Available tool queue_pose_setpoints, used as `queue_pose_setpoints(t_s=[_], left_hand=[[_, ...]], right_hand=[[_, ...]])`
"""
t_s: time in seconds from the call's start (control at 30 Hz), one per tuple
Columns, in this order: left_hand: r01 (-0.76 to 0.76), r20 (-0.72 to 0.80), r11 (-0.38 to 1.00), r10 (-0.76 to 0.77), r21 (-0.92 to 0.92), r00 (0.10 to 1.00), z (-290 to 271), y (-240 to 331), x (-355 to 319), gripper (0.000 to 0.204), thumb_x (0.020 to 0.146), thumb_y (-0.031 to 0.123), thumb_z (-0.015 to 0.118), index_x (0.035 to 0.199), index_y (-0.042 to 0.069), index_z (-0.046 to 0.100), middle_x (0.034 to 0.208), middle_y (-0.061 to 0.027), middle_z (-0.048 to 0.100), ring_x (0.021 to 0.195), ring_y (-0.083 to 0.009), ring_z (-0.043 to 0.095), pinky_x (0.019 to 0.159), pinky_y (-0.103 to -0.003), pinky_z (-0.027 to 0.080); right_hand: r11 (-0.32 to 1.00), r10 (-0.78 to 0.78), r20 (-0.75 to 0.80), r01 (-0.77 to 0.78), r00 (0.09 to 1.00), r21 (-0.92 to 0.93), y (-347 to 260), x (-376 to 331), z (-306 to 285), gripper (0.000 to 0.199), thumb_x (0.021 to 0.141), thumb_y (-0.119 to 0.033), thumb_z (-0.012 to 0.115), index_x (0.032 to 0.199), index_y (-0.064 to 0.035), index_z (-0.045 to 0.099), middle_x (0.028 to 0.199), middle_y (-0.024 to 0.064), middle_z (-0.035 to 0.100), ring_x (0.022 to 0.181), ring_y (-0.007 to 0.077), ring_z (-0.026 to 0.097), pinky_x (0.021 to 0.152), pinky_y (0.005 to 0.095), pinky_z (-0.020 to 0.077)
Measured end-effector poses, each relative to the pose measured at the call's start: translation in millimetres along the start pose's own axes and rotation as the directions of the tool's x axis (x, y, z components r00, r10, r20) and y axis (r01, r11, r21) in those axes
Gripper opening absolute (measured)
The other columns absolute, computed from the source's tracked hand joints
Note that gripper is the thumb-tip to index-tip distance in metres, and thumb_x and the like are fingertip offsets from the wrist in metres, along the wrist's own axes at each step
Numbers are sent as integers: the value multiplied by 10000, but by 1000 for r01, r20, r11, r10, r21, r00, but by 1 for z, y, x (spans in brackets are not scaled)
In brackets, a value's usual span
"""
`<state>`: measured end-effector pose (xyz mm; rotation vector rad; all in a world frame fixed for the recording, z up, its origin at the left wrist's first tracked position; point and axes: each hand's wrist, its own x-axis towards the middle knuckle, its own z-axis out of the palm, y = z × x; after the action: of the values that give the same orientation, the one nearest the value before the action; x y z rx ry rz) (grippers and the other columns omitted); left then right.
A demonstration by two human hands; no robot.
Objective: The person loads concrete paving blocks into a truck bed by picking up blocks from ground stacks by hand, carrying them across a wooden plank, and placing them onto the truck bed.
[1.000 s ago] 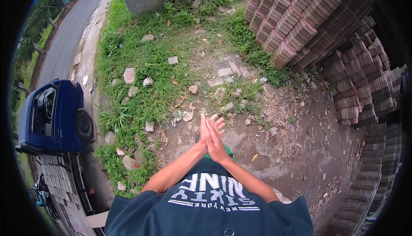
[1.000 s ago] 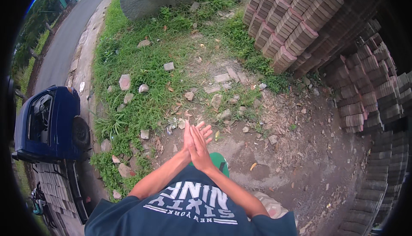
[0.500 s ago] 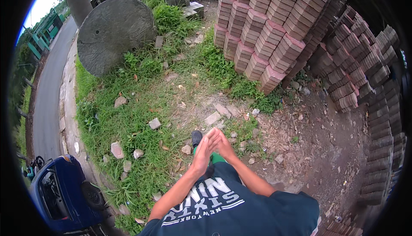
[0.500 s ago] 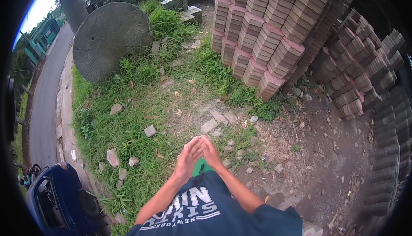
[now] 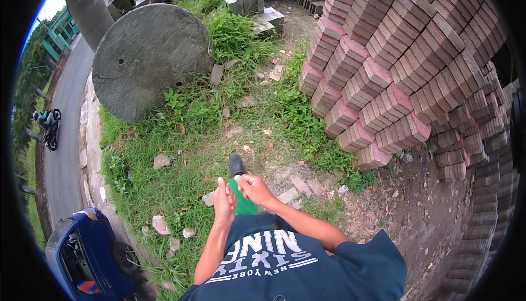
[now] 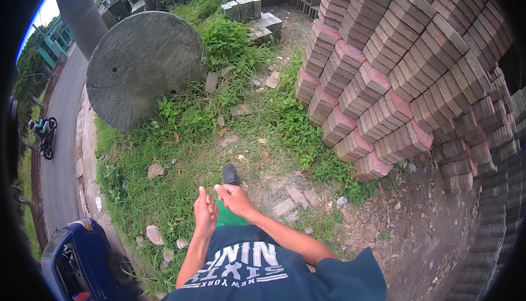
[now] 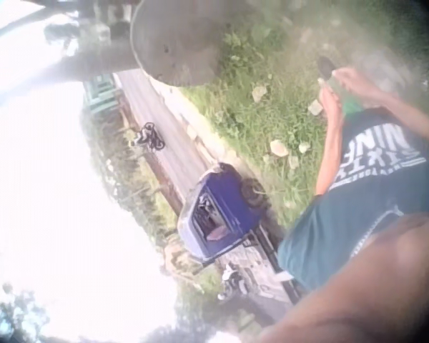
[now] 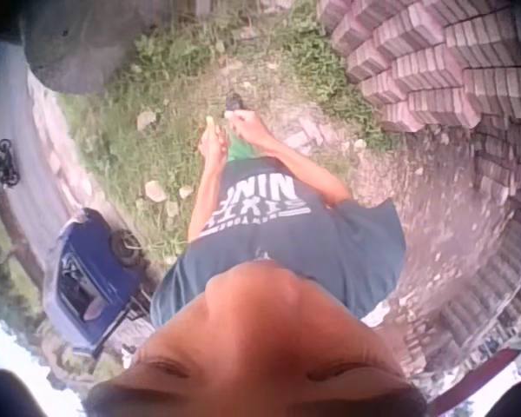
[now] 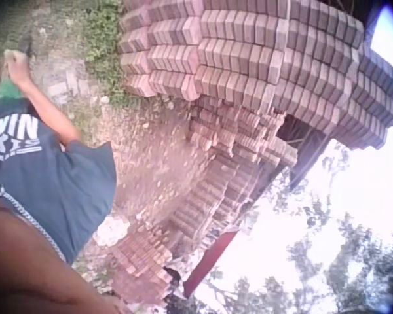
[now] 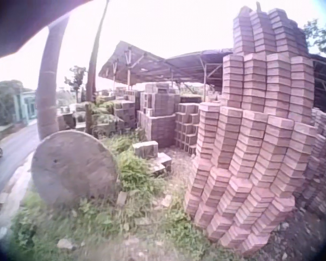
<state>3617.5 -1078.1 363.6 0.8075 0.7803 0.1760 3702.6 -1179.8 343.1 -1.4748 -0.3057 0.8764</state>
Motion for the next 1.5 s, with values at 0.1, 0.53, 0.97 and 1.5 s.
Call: queue_pose_setpoints(t_s=[0.1, 0.53, 0.97, 1.5], left_hand=[[28, 62, 990, -37, 137, 997, 23, 31, 97, 470, 976, 454, 374, 638, 128, 394, 466, 49, 312, 360, -58, 242, 341, -235, 175], [-219, 471, 819, -70, 531, 879, 201, 228, 463, 175, 943, 199, 471, 976, 45, 547, 771, -26, 593, 597, -75, 504, 573, -226, 417], [-55, 541, 913, -190, 404, 819, 431, 259, 685, 445, 805, -122, 255, 1218, -43, 404, 1341, -192, 420, 1061, -291, 600, 957, -357, 468], [187, 513, 909, -370, 373, 774, 746, 291, 988, 472, 927, 282, 393, 1351, 80, 348, 1426, -115, 335, 1292, -267, 366, 1073, -402, 271]], right_hand=[[1000, 11, -48, -10, 999, 16, -6, 90, -38, 287, 943, -303, 527, 790, -61, 549, 592, -20, 500, 529, 54, 468, 497, 214, 390], [998, 28, -535, 7, 845, 63, -142, 353, -208, 256, 911, -270, 554, 902, -18, 597, 651, 9, 576, 594, 65, 539, 537, 211, 422], [990, 80, -690, 25, 720, 141, -257, 581, -427, 221, 913, -228, 581, 910, -15, 641, 545, 5, 544, 353, 41, 398, 334, 213, 274], [973, -176, -704, 229, 688, -20, -418, 891, -684, 352, 916, -166, 549, 1234, -19, 508, 1159, 103, 593, 1008, 161, 585, 872, 290, 463]])
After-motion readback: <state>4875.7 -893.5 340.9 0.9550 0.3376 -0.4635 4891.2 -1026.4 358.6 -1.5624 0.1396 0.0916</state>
